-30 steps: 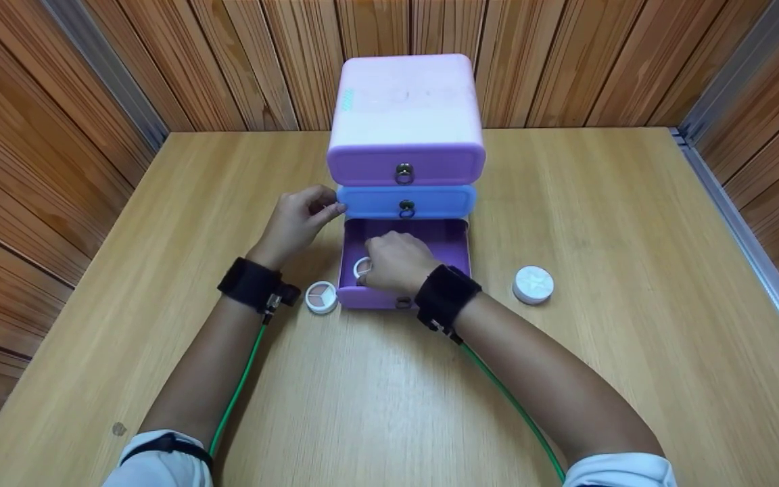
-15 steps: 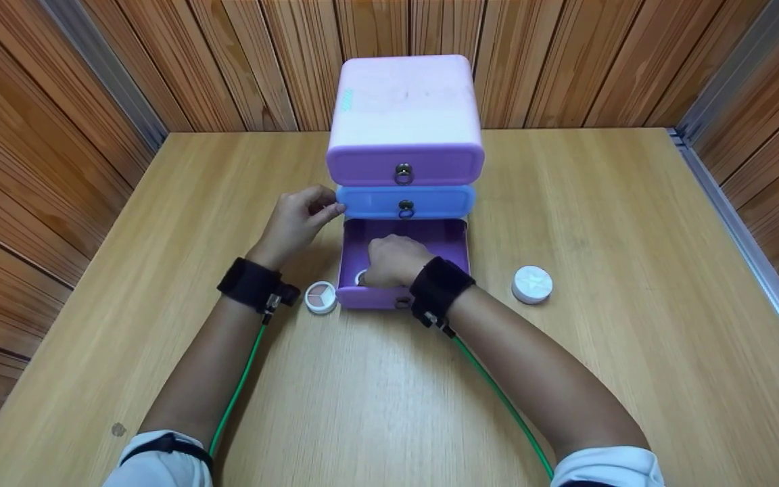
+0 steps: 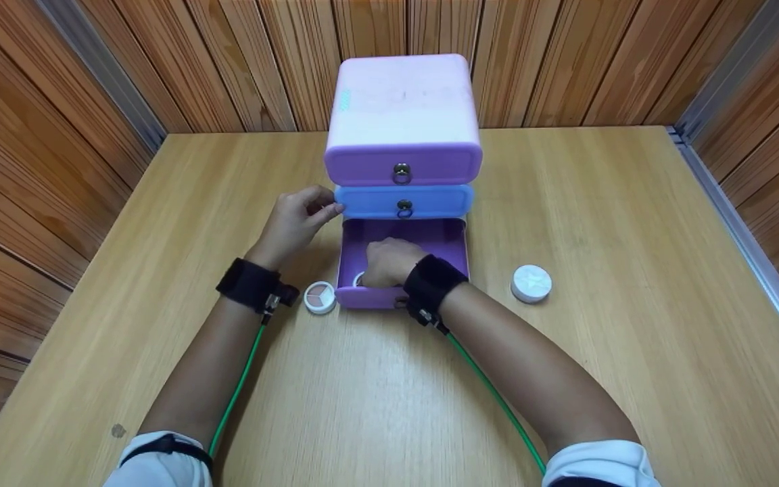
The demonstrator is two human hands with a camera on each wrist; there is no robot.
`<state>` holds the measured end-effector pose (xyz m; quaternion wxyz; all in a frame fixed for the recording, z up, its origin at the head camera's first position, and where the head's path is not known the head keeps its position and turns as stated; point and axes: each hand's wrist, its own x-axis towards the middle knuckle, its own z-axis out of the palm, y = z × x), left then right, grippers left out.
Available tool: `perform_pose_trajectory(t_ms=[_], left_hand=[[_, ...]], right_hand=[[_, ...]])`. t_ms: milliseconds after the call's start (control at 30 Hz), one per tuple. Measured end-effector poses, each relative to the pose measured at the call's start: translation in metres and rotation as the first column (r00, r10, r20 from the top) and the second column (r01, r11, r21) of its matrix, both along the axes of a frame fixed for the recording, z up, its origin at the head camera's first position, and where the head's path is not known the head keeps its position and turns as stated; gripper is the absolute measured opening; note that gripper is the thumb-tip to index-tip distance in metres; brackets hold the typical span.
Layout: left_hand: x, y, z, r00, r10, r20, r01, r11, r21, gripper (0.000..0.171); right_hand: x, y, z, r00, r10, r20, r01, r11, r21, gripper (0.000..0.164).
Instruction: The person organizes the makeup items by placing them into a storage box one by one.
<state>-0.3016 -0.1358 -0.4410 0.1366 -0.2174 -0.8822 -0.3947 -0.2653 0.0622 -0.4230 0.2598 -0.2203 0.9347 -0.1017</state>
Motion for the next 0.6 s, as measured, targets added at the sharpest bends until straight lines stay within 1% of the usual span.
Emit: perform_pose_trajectory(t_ms=[167, 200, 267, 333, 400, 500, 600], left_hand=[[0.0, -0.001, 0.0, 1.0, -0.002, 0.003, 0.002, 1.0, -0.002, 0.025], [0.0, -0.001, 0.0, 1.0, 0.001, 0.006, -0.001, 1.0, -0.004, 0.025], [0.001, -0.002, 0.0, 1.0, 0.004, 0.017, -0.004, 1.0, -0.007, 0.026], [0.001, -0.003, 0.0, 1.0, 0.009, 0.027, -0.008, 1.0, -0.007, 0.026], [0.001, -0.003, 0.0, 0.999, 0.012, 0.036, -0.012, 1.0, -0.006, 0.026], [0.001, -0.002, 0.001, 0.999, 0.012, 0.048, -0.012, 1.0, 0.002, 0.026], [0.001, -0.001, 0.001, 0.999, 0.008, 0.051, -0.009, 1.0, 0.008, 0.025]], right_hand=[[0.0, -0.002, 0.0, 1.0, -0.004, 0.02, 0.004, 1.0, 0.014, 0.016], [0.0, -0.001, 0.0, 1.0, -0.004, 0.023, 0.004, 1.0, 0.012, 0.015], [0.0, 0.0, 0.001, 1.0, -0.003, 0.011, 0.003, 1.0, 0.008, 0.019], [0.002, 0.003, 0.003, 1.0, -0.008, -0.017, 0.008, 1.0, -0.002, 0.031], [0.005, 0.01, 0.009, 0.998, -0.023, -0.063, 0.021, 0.999, -0.034, 0.041], [0.013, 0.026, 0.021, 0.986, -0.061, -0.152, 0.044, 0.993, -0.111, 0.04], [0.021, 0.049, 0.036, 0.969, -0.101, -0.224, 0.052, 0.975, -0.216, 0.035]])
